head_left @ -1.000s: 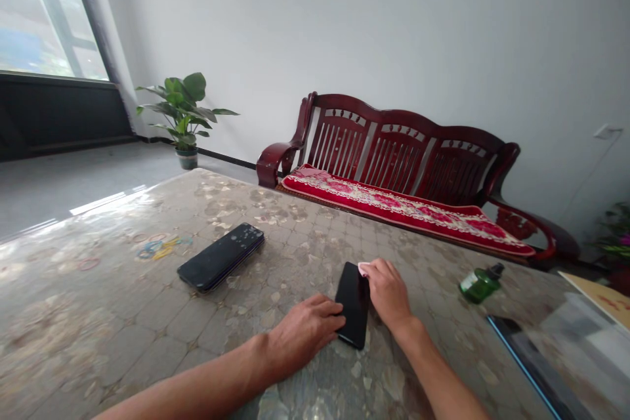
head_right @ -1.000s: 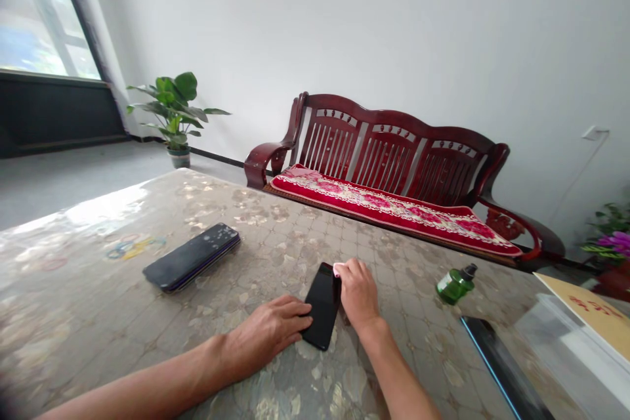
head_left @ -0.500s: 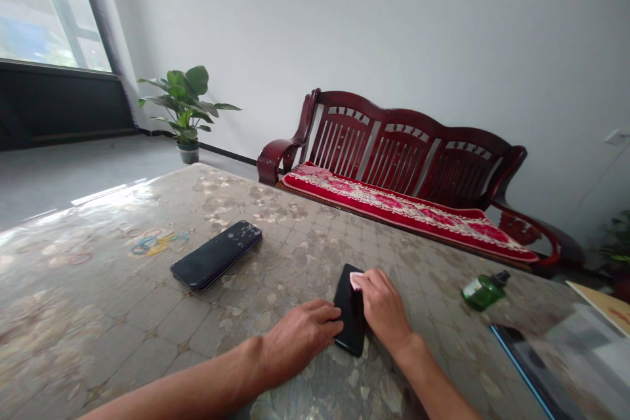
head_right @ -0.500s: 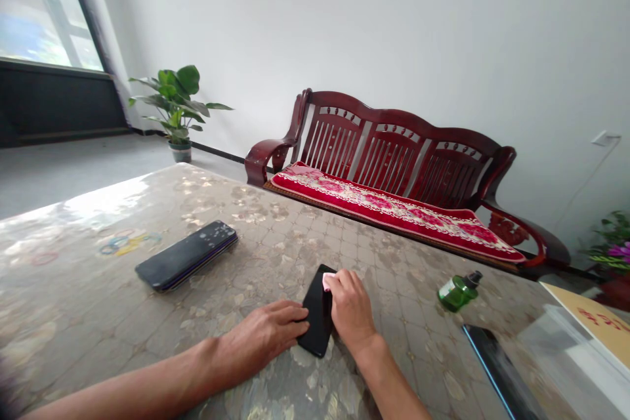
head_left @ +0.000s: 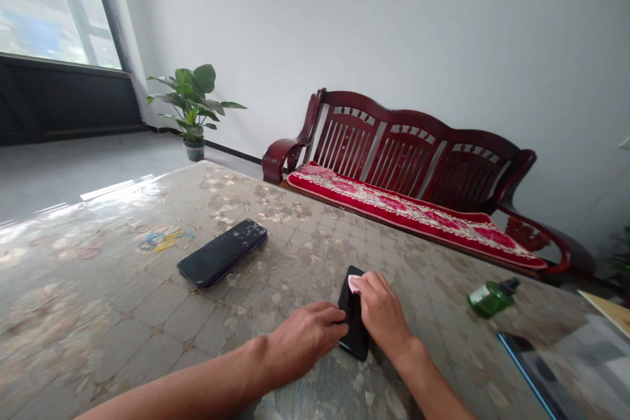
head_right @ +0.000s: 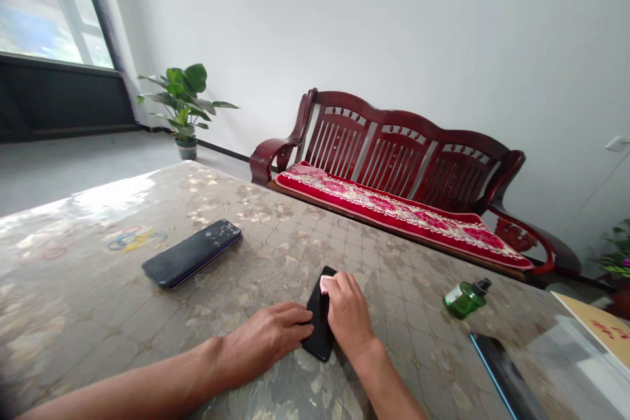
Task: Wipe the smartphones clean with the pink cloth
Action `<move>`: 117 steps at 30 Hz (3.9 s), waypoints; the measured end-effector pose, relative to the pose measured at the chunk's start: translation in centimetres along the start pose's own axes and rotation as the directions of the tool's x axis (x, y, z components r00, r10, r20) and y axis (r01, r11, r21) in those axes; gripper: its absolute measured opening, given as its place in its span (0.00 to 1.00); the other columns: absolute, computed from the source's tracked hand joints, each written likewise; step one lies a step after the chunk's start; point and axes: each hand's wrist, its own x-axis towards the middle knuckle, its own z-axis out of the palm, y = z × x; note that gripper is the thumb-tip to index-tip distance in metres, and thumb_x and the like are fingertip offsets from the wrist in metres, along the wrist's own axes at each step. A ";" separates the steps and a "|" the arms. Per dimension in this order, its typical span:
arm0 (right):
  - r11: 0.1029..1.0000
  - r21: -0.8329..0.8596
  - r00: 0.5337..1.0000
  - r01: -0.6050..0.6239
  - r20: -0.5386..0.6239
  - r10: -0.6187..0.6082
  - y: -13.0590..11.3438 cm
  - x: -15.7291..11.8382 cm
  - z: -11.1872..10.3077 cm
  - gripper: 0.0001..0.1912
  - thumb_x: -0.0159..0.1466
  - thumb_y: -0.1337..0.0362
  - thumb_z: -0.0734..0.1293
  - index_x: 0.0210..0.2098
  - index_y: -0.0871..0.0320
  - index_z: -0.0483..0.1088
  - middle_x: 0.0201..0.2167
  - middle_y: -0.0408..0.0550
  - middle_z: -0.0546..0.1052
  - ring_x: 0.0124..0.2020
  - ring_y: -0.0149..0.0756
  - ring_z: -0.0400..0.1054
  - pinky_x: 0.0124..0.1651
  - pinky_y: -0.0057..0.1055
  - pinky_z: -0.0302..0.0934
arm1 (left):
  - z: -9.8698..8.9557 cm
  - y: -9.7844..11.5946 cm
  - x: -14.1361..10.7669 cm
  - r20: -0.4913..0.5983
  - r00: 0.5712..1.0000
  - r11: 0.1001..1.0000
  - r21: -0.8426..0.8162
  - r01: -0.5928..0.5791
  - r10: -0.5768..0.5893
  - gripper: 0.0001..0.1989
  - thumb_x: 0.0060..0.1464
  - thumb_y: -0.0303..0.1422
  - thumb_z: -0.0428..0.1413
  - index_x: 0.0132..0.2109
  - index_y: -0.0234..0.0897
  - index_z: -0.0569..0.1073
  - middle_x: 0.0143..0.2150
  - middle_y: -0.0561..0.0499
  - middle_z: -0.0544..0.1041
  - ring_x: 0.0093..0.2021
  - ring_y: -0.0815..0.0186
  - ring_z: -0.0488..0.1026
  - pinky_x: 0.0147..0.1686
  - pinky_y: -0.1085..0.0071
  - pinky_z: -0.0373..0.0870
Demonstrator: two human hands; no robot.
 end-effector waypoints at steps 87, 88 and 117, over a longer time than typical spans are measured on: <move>0.983 -0.076 0.980 -0.169 0.099 0.176 -0.8 0.0 -1.5 0.17 0.64 0.77 0.57 0.37 0.54 0.74 0.35 0.48 0.72 0.42 0.37 0.65 0.45 0.29 0.57 | -0.3 0.1 0.0 0.015 1.000 1.000 0.009 -0.011 0.011 0.07 0.65 0.26 0.50 0.45 0.38 0.72 0.47 0.47 0.76 0.51 0.61 0.73 0.52 0.67 0.69; 0.986 -0.066 0.981 -0.156 0.111 0.162 -1.1 -0.5 -1.7 0.17 0.64 0.77 0.57 0.37 0.54 0.74 0.35 0.47 0.71 0.42 0.37 0.65 0.45 0.29 0.58 | -0.3 0.1 0.0 0.006 1.000 1.000 0.004 -0.014 0.014 0.07 0.65 0.26 0.50 0.45 0.38 0.72 0.47 0.47 0.76 0.50 0.61 0.73 0.52 0.67 0.69; 0.973 -0.037 0.967 -0.229 0.104 0.232 -1.3 -0.4 -2.1 0.16 0.64 0.75 0.58 0.35 0.55 0.75 0.34 0.48 0.73 0.40 0.37 0.67 0.44 0.28 0.58 | 0.1 -0.1 -0.3 -0.030 1.000 1.000 -0.004 -0.006 0.005 0.10 0.63 0.26 0.50 0.48 0.40 0.72 0.50 0.48 0.76 0.51 0.60 0.73 0.52 0.67 0.71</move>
